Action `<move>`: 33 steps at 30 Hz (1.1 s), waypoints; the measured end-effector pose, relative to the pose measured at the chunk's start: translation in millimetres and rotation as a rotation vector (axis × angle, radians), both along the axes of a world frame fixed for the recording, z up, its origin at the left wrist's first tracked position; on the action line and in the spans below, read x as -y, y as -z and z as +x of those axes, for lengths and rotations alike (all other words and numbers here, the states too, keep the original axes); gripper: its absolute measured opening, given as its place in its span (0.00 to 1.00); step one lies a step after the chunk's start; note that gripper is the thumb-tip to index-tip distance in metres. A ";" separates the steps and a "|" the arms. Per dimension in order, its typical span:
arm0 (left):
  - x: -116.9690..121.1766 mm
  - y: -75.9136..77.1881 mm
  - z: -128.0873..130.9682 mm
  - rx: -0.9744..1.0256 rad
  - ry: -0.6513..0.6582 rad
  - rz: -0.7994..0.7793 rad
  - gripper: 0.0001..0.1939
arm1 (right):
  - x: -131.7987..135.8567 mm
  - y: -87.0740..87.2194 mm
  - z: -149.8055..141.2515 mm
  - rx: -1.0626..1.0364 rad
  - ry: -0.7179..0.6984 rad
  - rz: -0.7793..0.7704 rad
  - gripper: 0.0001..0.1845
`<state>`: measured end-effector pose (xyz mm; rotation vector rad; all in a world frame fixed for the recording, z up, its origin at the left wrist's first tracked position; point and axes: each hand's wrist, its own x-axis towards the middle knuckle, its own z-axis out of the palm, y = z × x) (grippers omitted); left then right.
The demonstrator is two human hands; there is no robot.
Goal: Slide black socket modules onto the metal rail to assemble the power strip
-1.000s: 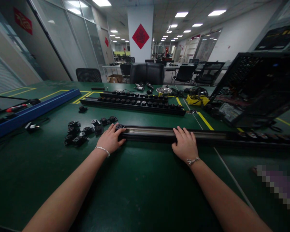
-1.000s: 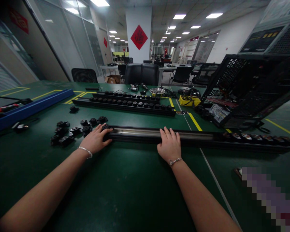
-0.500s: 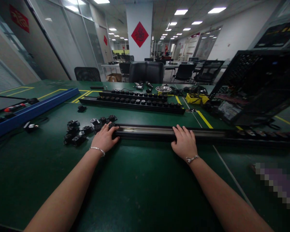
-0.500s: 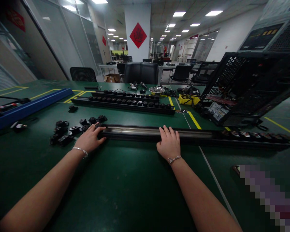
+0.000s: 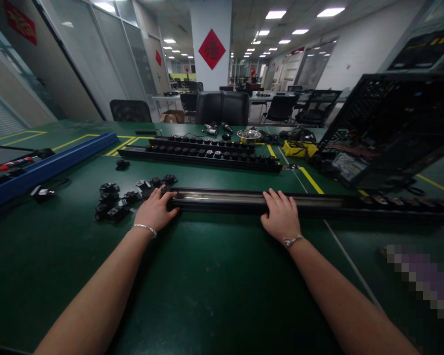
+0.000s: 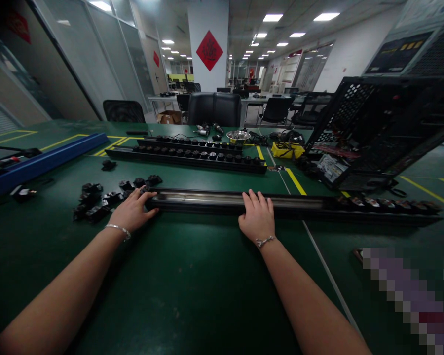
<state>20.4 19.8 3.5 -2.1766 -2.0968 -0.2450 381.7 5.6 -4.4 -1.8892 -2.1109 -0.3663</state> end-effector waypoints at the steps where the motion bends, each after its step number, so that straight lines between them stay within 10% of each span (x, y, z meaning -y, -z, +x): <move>1: -0.2 0.2 -0.3 0.000 -0.003 0.001 0.28 | -0.3 0.9 0.2 0.002 -0.001 0.007 0.32; 33: -2.2 4.6 -26.4 0.028 -0.185 0.013 0.31 | -3.4 7.6 2.0 0.030 0.002 0.076 0.31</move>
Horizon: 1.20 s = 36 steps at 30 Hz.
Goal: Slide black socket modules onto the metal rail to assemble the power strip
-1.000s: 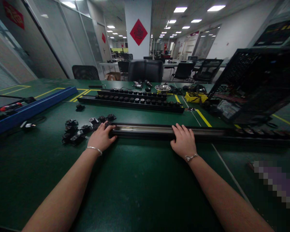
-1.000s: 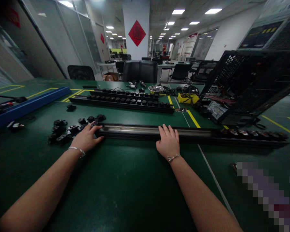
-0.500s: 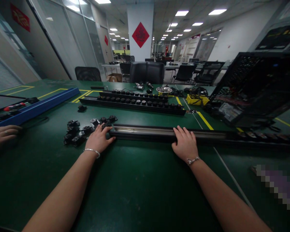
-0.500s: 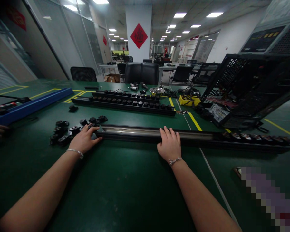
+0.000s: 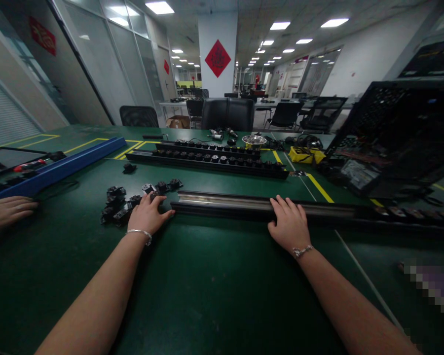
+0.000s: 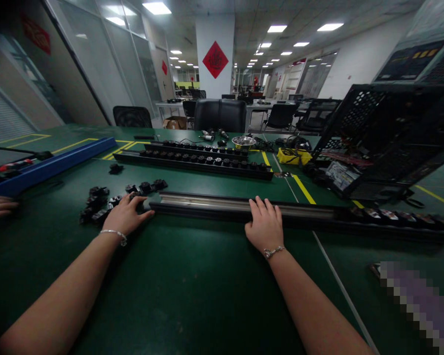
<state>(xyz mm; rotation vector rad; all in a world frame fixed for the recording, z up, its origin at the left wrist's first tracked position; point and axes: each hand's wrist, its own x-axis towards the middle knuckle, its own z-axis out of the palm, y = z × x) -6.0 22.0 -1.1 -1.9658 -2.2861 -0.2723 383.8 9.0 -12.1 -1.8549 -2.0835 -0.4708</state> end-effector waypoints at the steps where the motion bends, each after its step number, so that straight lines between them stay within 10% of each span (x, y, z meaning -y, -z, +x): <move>1: -0.4 0.6 -2.4 -0.001 -0.012 -0.010 0.31 | -0.3 0.6 0.0 0.000 -0.001 0.006 0.31; 11: -9.9 15.8 -8.9 0.051 -0.065 -0.100 0.28 | -2.9 2.5 4.2 -0.037 -0.040 0.035 0.28; 15: -7.0 7.3 8.4 0.055 -0.065 0.113 0.21 | -1.6 -0.2 3.6 -0.051 -0.035 0.023 0.28; 19: -1.3 3.2 47.0 0.034 0.180 0.357 0.21 | -0.8 -2.6 1.8 -0.051 -0.038 0.004 0.28; 24: 0.6 11.4 79.0 -0.062 0.408 0.200 0.29 | -7.1 -3.9 15.8 -0.063 -0.042 0.005 0.26; 31: 0.2 12.0 78.3 -0.102 0.398 0.184 0.29 | -14.8 -3.2 91.9 -0.329 0.563 0.412 0.35; 36: 0.1 12.1 78.6 -0.098 0.411 0.199 0.29 | -19.6 8.8 132.9 -0.506 0.637 0.370 0.41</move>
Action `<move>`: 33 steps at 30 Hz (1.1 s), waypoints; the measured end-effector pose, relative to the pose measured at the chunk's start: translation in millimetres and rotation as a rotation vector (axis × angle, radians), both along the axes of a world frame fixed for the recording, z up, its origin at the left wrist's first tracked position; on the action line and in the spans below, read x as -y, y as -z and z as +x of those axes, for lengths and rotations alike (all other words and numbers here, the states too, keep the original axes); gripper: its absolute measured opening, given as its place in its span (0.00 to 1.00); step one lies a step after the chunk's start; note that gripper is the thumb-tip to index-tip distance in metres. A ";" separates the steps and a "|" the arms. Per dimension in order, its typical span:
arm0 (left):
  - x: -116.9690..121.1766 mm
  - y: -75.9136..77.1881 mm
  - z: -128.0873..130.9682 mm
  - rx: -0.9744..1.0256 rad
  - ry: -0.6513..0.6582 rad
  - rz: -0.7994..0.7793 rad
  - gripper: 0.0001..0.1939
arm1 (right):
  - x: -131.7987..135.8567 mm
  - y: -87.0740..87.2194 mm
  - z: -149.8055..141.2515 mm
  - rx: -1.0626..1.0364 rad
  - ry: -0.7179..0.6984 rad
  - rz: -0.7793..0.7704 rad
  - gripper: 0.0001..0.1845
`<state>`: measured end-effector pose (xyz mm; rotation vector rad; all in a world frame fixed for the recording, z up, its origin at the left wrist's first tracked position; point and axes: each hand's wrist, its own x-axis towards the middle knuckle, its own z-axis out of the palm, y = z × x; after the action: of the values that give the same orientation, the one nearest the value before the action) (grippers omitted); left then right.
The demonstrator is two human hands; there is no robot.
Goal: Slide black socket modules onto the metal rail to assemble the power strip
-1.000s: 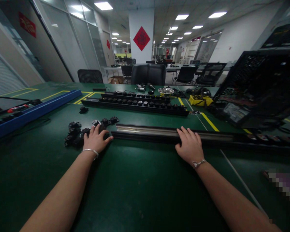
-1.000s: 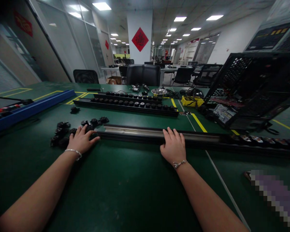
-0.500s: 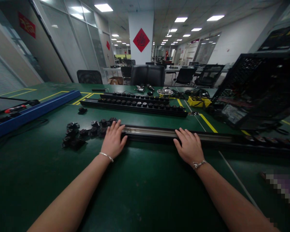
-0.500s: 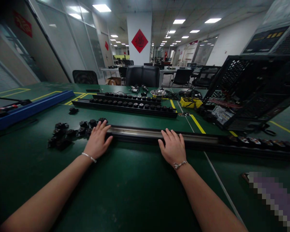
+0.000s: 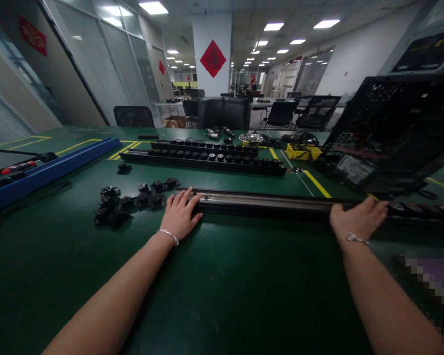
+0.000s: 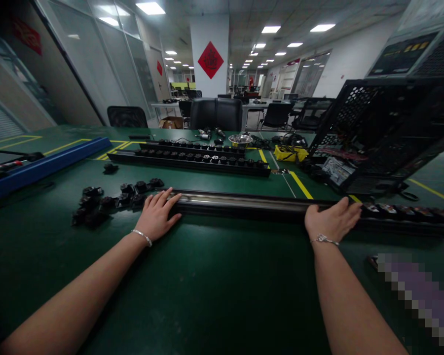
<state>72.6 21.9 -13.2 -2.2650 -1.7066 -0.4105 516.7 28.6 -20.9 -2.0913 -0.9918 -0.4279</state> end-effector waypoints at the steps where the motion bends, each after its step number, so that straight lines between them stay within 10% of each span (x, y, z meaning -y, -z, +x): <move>1: 0.0 0.2 -0.1 -0.002 0.002 0.001 0.29 | -1.5 2.5 5.3 0.000 0.013 0.025 0.41; 33: 1.6 1.8 -1.9 -0.007 -0.002 -0.005 0.30 | -6.6 -8.6 -4.9 -0.052 0.100 0.007 0.18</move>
<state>70.7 20.3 -15.0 -2.2652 -1.7085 -0.3982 511.8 35.2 -12.3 -2.1413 -0.8568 -0.4248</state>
